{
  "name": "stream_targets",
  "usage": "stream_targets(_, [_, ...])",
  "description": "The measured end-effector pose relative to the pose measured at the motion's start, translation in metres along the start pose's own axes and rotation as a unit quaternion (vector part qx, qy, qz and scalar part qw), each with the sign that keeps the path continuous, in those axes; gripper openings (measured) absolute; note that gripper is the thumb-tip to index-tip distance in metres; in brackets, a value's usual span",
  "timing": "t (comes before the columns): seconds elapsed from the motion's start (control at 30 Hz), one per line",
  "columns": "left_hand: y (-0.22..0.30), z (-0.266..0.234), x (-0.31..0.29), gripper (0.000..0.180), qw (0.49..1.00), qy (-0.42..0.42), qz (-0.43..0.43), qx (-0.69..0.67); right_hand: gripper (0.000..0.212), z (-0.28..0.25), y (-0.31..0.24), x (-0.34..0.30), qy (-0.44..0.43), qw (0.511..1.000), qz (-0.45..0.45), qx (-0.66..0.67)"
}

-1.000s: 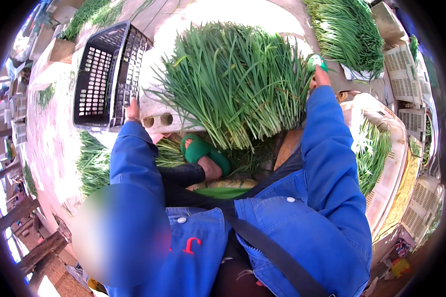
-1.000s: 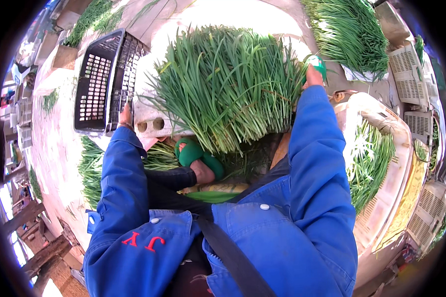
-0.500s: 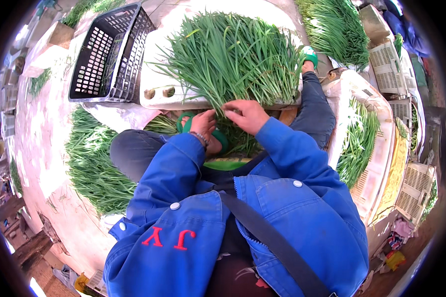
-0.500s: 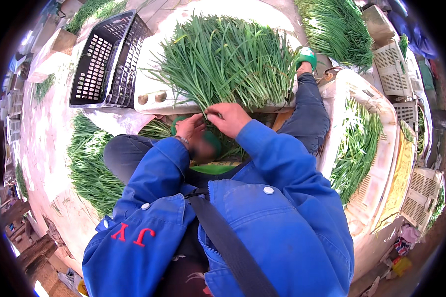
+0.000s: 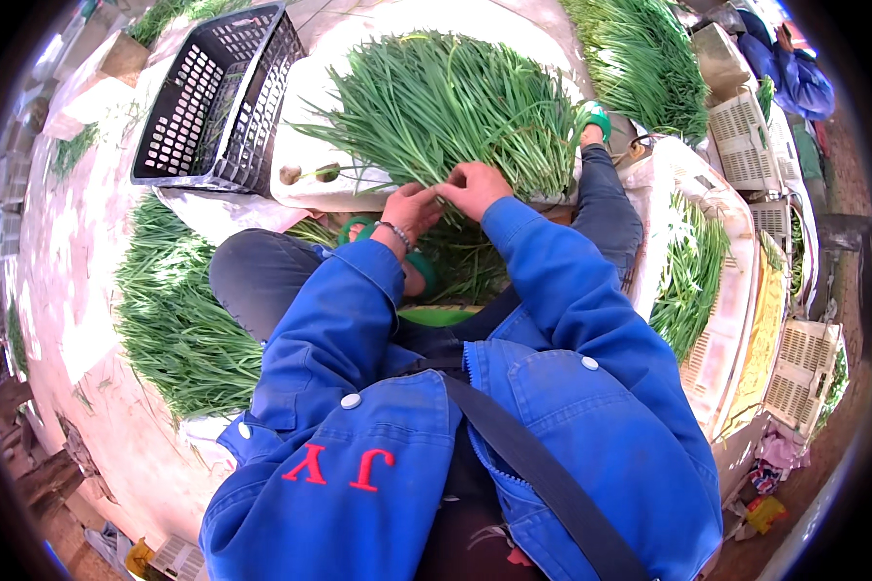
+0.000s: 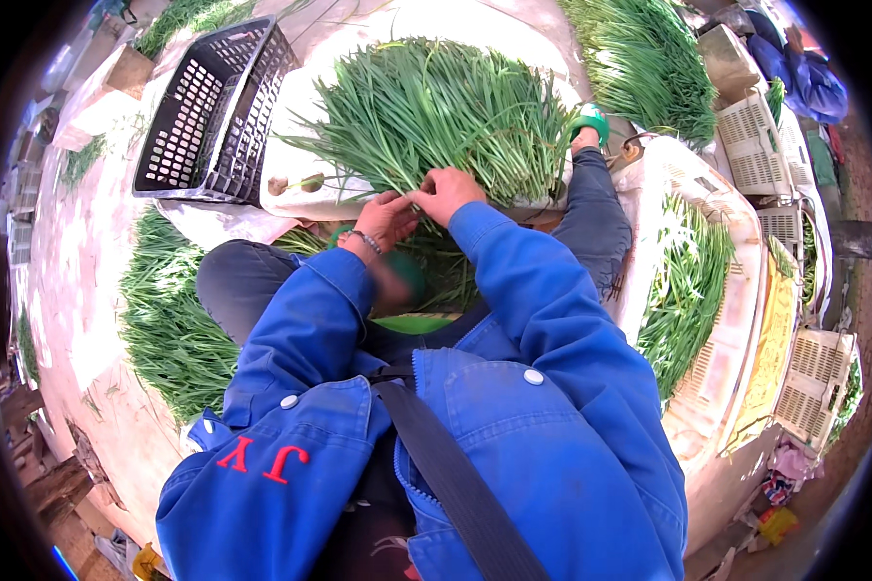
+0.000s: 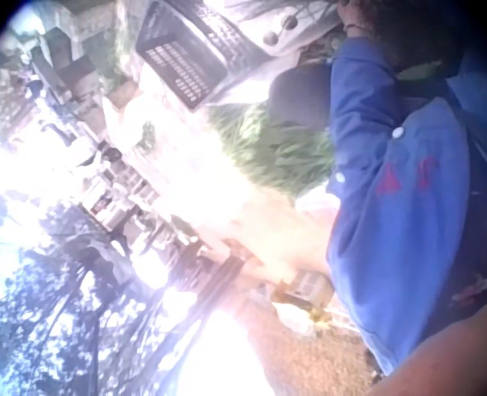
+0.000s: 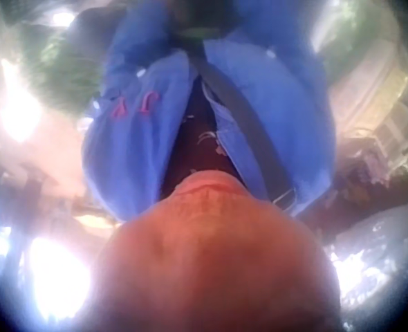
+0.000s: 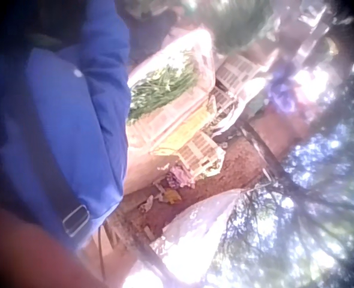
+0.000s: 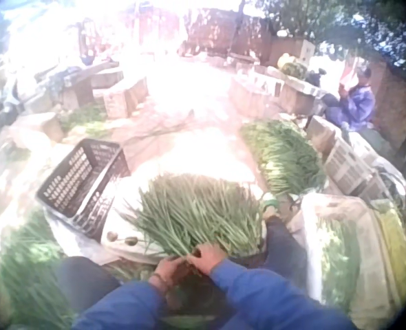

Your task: The person sorts through green leaves, removes individual stalks, and organizes them into bundles by hand while sitting on the ground near plastic crates.

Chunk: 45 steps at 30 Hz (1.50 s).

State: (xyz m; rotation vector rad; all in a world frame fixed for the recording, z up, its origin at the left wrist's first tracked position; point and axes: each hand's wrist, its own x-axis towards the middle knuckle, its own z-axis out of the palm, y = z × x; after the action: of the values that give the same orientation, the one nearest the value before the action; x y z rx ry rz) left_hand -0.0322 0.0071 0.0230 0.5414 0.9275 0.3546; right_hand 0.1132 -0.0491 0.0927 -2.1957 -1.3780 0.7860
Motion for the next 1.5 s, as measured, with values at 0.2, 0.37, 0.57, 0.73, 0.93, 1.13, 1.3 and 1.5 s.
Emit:
stream_targets(0.2, [0.018, 0.017, -0.007, 0.031, 0.996, 0.007, 0.010, 0.085, 0.028, -0.005, 0.015, 0.020, 0.025, 0.998, 0.037, 0.054])
stream_targets(0.37, [0.007, 0.000, -0.002, 0.033, 0.975, 0.128, -0.087, 0.157, 0.026, -0.032, -0.008, 0.005, -0.201, 0.789, 0.251, 0.524])
stream_targets(0.57, [0.031, 0.005, -0.120, 0.046, 0.997, -0.068, 0.000, -0.027, 0.019, -0.029, -0.055, -0.065, -0.220, 0.734, 0.176, 0.618])
stream_targets(0.73, [0.016, -0.008, -0.124, 0.049, 0.987, -0.070, -0.063, -0.126, 0.027, 0.016, -0.069, -0.101, -0.327, 0.786, 0.232, 0.470])
stream_targets(0.93, [0.005, -0.007, -0.123, 0.041, 0.981, -0.131, -0.081, -0.116, 0.026, 0.036, -0.054, -0.106, -0.359, 0.780, 0.198, 0.473])
stream_targets(1.13, [0.038, -0.008, -0.171, 0.027, 0.972, -0.097, 0.198, -0.086, 0.030, 0.047, -0.039, -0.108, -0.492, 0.774, 0.028, 0.398])
stream_targets(1.3, [0.047, -0.045, -0.137, 0.030, 0.905, -0.145, 0.216, -0.337, 0.023, 0.043, -0.019, -0.073, -0.096, 0.980, -0.164, -0.063])
stream_targets(1.5, [0.010, -0.030, -0.068, 0.024, 0.919, -0.044, 0.105, -0.376, 0.022, 0.041, -0.003, -0.015, 0.059, 0.964, -0.126, -0.226])
